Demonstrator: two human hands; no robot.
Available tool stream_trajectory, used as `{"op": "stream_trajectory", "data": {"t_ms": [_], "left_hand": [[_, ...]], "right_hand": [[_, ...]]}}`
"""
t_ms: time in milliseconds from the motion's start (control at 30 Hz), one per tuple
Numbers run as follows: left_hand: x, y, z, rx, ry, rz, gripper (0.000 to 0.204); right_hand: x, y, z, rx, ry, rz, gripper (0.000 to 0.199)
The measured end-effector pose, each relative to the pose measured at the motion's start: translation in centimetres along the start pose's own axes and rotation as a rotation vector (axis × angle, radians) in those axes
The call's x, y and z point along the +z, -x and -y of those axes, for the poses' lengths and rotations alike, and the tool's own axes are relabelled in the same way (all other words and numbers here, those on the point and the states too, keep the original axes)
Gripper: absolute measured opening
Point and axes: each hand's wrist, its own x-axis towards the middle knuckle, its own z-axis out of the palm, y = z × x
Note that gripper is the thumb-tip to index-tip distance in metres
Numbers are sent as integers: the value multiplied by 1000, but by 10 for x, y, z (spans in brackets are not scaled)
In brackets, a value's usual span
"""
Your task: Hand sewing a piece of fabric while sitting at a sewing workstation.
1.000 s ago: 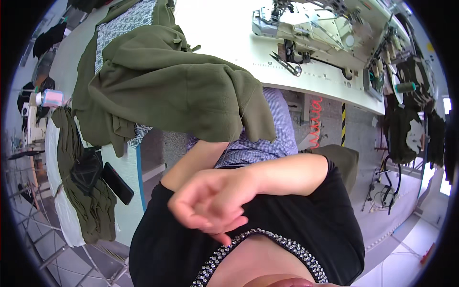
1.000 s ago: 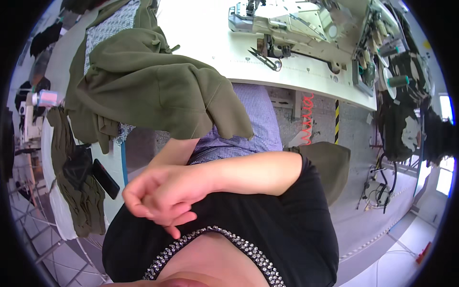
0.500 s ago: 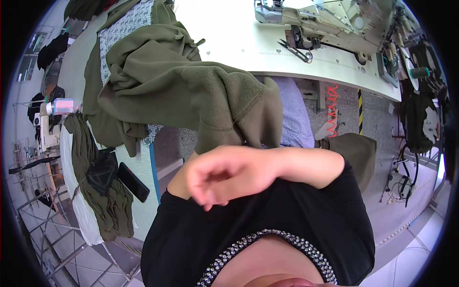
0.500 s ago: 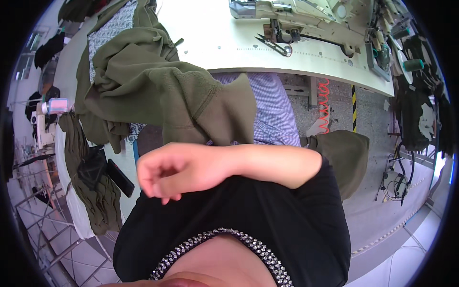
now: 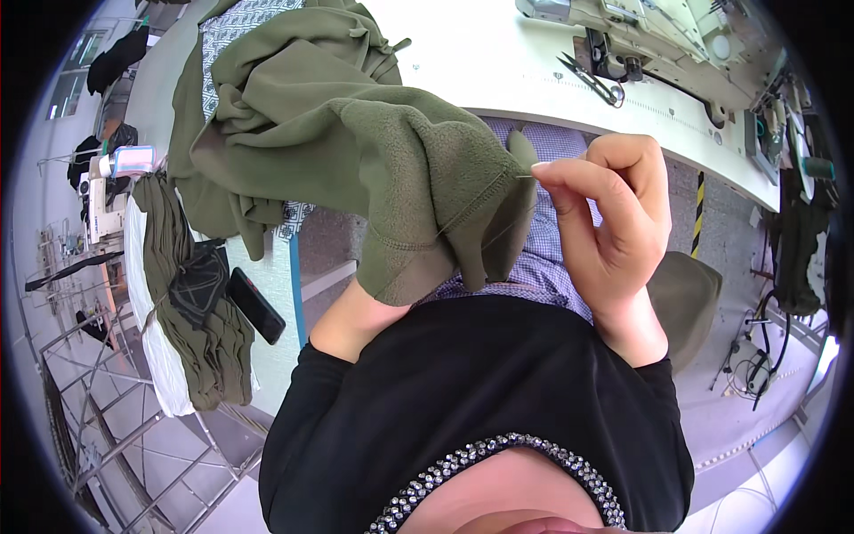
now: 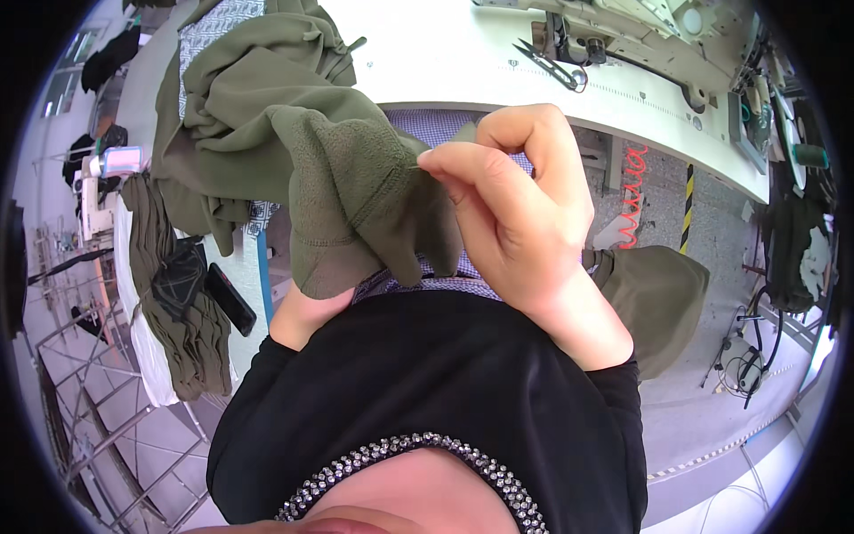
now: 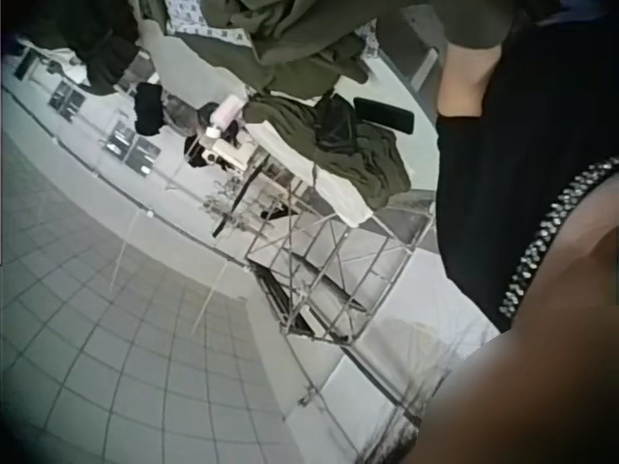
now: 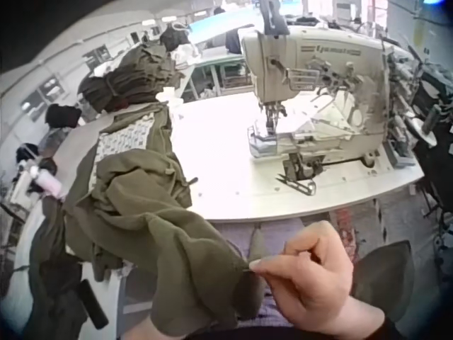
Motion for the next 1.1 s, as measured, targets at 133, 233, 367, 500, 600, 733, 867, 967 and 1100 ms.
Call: {"op": "stream_trajectory", "data": {"t_ms": [133,233,367,500,600,733,867,967,1100], "left_hand": [[-2,-4,0,4,43,32,55],[6,2,-2,1,-29,-2,55],[15,7,-3,-47,-47,-87,55],[13,3,-2,-84,52,-78,50],[13,3,0,-50,113,-46,55],[16,2,-3,-75,-11,-97,54],[24,1,-14,-171,101,-148,53],[30,2,-28,-340,197,-290,53],[36,-1,-35,-424,256,-385,52]], "right_hand": [[4,-1,1,-23,33,7,22],[6,-2,-2,-97,60,-7,23],[8,-3,-6,-170,83,-37,24],[7,-4,-4,-179,105,-36,26],[7,-4,-2,-167,113,-27,27],[8,-4,-2,-153,110,-23,28],[8,-3,-2,-159,112,-28,29],[8,-3,-3,-168,110,-31,29],[8,-3,-2,-183,93,-47,29]]}}
